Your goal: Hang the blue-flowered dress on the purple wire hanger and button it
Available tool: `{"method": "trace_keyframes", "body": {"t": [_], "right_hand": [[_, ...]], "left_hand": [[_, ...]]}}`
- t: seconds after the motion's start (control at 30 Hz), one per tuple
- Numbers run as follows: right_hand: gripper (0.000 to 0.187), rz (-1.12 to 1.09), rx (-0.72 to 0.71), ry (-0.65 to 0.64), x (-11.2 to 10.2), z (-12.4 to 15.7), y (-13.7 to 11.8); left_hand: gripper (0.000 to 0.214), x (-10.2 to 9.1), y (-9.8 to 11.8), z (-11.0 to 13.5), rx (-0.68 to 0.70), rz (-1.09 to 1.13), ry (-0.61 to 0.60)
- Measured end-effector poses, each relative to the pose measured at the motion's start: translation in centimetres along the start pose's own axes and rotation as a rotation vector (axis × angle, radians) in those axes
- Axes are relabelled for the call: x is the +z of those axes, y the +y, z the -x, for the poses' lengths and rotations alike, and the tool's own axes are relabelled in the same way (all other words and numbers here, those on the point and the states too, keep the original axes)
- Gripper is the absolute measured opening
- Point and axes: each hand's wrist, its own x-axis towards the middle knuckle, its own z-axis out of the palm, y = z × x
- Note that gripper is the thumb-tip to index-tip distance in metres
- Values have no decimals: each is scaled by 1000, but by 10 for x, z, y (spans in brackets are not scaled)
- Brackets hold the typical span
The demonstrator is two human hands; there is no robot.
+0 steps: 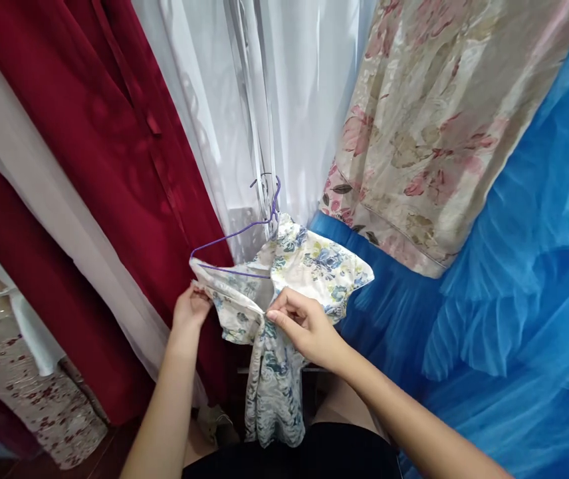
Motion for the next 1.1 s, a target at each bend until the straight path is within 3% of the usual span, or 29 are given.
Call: {"method": "trace_keyframes", "body": {"t": [0.1,0.2,0.33,0.43,0.53,0.73,1.1], "right_hand": [[21,14,4,184,-14,20,15],[20,8,30,487,-35,53,37],[23,-46,60,895,-61,106,64],[28,-23,99,1041,-73,137,74],[27,24,144,1038,-76,152,73],[23,116,192,850,-55,140,59],[20,180,199,451,-5,113,46]], "left_hand": [[31,-22,-33,29,-108,8,10],[19,-36,-63,60,-181,37,-19],[19,-29,-91,100,-245,66,-124],[25,-13,-99,123,-232,3,-279],[24,3,-96,139,-175,-76,-402],[29,20,-71,165,-143,-95,-437],[33,11,-23,186,-57,-78,-522]]}}
